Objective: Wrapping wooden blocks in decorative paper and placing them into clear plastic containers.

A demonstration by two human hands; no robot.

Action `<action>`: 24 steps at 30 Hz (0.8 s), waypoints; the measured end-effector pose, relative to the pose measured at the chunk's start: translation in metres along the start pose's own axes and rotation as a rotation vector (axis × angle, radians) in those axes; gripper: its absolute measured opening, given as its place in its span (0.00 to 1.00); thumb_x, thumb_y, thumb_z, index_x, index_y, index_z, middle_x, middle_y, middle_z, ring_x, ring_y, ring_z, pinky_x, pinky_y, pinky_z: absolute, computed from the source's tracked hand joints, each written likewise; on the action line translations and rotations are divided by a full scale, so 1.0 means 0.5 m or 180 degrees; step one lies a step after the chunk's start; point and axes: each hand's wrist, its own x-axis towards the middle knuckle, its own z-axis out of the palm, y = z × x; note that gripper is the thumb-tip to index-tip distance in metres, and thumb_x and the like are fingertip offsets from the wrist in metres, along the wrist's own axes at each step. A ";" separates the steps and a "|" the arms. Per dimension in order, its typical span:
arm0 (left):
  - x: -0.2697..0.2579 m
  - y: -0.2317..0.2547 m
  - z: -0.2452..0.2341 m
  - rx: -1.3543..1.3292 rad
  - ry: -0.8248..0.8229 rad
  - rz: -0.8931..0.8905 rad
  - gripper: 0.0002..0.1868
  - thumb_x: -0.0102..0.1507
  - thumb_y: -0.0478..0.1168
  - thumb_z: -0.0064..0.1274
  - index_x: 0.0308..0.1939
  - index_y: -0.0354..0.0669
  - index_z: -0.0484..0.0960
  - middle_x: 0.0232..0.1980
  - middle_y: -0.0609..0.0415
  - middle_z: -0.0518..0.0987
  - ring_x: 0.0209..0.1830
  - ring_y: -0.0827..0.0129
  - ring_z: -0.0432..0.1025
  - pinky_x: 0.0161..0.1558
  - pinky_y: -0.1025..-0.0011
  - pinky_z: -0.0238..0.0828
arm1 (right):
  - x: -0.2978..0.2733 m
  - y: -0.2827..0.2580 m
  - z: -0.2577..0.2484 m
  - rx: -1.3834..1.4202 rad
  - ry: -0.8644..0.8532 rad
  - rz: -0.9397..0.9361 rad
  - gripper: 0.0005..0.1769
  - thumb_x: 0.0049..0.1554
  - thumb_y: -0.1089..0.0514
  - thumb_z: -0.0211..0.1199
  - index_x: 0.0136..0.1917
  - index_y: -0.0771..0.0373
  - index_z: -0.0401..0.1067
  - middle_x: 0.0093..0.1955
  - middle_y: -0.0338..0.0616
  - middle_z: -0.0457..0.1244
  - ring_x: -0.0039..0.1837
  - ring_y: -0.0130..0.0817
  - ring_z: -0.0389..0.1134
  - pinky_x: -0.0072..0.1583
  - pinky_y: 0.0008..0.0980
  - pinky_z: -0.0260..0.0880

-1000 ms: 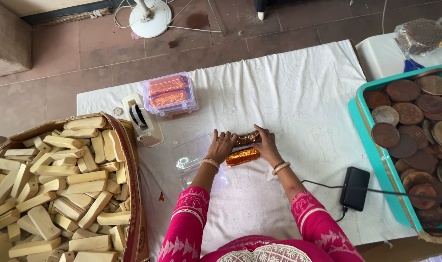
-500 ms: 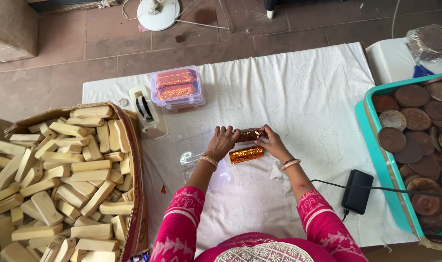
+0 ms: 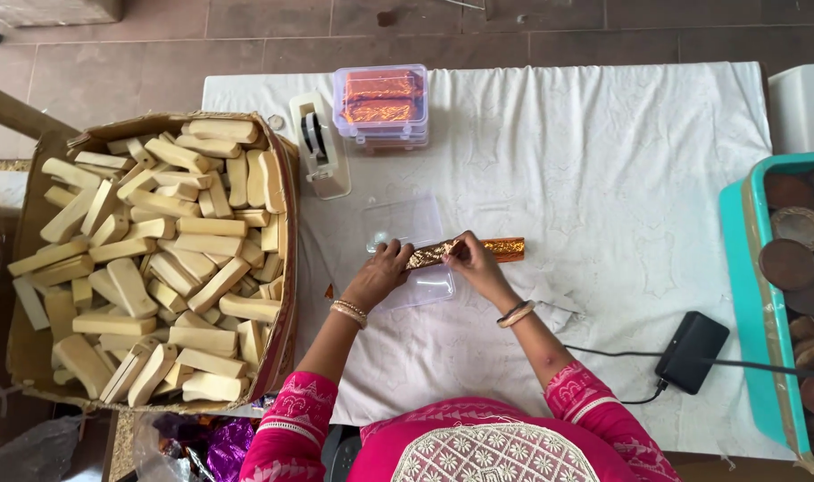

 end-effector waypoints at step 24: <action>-0.047 -0.046 0.144 0.1443 0.0516 -0.0040 0.26 0.60 0.32 0.50 0.63 0.35 0.68 0.55 0.45 0.73 0.57 0.56 0.70 0.60 0.62 0.71 | -0.016 -0.088 0.070 -0.2294 0.0113 -0.0953 0.14 0.56 0.64 0.64 0.55 0.62 0.66 0.50 0.47 0.66 0.53 0.47 0.66 0.56 0.44 0.67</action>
